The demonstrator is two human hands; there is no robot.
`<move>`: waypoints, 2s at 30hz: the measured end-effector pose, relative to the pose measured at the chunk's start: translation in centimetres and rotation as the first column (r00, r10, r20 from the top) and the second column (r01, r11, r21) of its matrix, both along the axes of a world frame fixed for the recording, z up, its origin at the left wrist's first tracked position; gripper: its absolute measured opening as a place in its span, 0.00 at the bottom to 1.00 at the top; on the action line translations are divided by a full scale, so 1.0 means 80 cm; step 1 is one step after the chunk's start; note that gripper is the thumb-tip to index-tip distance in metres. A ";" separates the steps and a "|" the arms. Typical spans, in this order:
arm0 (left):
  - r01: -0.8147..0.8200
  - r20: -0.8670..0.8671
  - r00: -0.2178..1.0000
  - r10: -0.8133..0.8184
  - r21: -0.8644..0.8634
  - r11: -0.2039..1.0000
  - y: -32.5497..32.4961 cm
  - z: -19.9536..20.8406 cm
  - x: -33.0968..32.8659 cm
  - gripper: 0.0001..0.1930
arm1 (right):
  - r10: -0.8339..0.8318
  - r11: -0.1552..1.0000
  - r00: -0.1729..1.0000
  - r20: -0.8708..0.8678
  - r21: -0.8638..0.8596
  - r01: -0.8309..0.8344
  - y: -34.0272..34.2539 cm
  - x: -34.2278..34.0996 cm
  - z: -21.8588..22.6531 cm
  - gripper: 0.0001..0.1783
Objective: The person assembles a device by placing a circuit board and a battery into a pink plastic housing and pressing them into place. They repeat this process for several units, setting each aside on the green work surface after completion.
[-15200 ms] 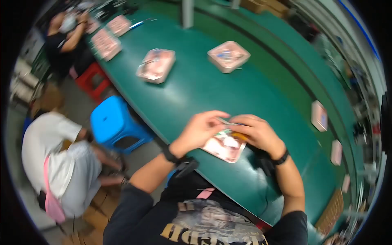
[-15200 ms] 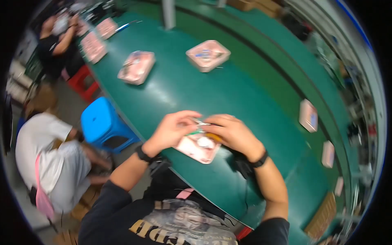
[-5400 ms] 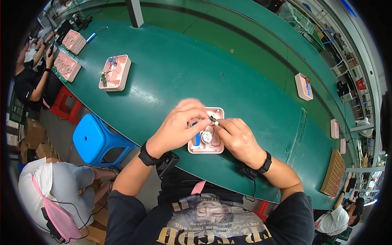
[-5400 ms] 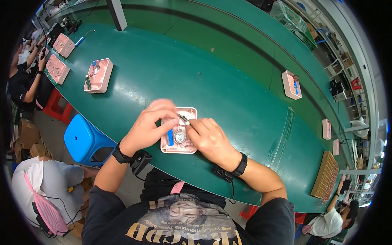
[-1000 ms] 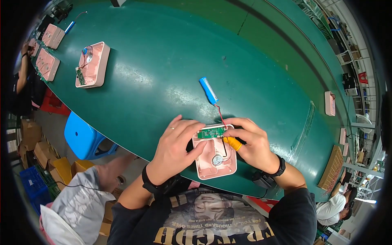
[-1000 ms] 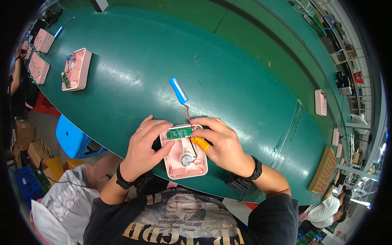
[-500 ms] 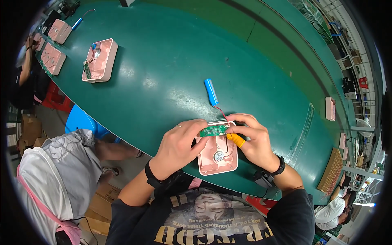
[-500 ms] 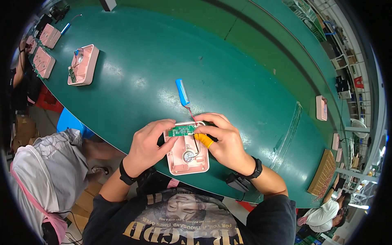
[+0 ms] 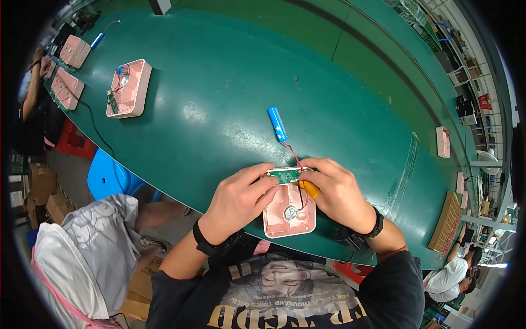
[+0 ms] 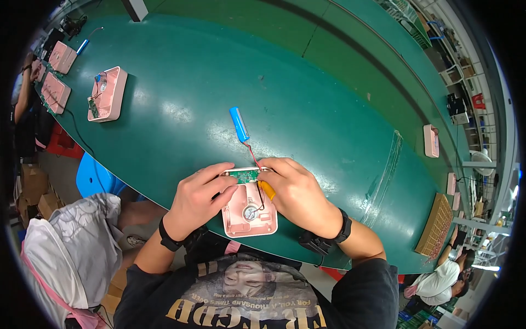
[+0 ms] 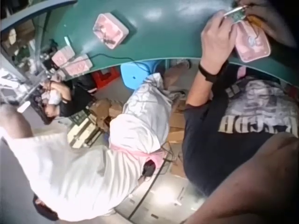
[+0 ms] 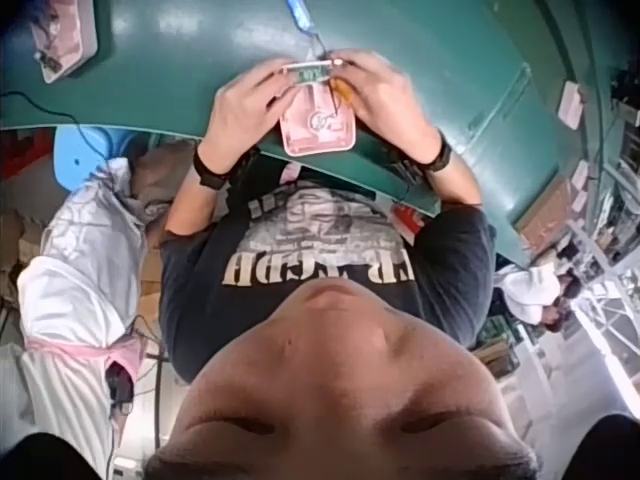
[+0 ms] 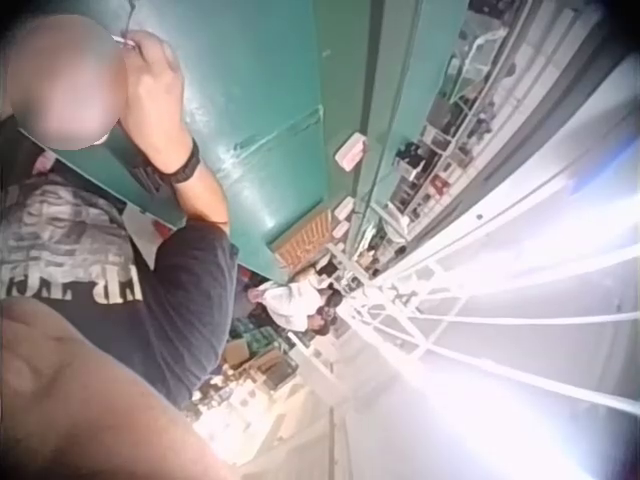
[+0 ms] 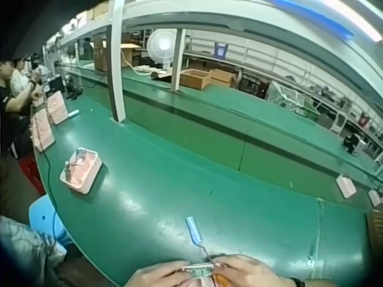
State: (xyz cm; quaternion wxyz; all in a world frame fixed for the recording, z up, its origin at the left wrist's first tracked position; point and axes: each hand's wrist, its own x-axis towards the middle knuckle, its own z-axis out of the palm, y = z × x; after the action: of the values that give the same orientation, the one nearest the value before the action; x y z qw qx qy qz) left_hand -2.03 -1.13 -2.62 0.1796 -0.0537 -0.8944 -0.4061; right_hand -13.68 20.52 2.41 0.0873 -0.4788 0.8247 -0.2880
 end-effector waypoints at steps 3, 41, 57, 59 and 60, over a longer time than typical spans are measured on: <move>0.009 0.000 1.000 -0.009 -0.016 1.000 0.002 0.000 -0.001 0.06 | 0.005 1.000 1.000 -0.012 0.017 -0.005 -0.001 0.000 0.000 0.14; 0.026 0.053 0.998 -0.018 -0.155 0.988 -0.004 0.010 0.004 0.07 | 0.033 0.988 0.999 0.008 0.148 -0.034 -0.096 -0.113 0.000 0.15; -0.060 0.031 0.997 0.064 -0.132 0.990 -0.015 0.001 0.005 0.06 | 0.276 0.921 0.952 0.134 0.245 -0.302 -0.036 -0.135 0.019 0.23; -0.043 0.040 0.998 0.049 -0.126 0.991 -0.014 0.002 0.005 0.06 | 0.166 0.942 0.952 0.257 0.243 -0.229 -0.024 -0.111 0.035 0.24; -0.040 0.050 0.998 0.046 -0.121 0.992 -0.013 0.003 0.007 0.06 | 0.083 0.953 0.918 0.387 0.238 -0.186 -0.021 -0.100 0.040 0.24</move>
State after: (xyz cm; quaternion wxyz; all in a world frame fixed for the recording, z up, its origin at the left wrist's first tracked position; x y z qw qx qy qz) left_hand -1.45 -2.20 -2.38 0.1613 -0.0346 -0.9226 -0.3488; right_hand -21.65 18.82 5.63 0.3262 -0.4549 0.7893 -0.2521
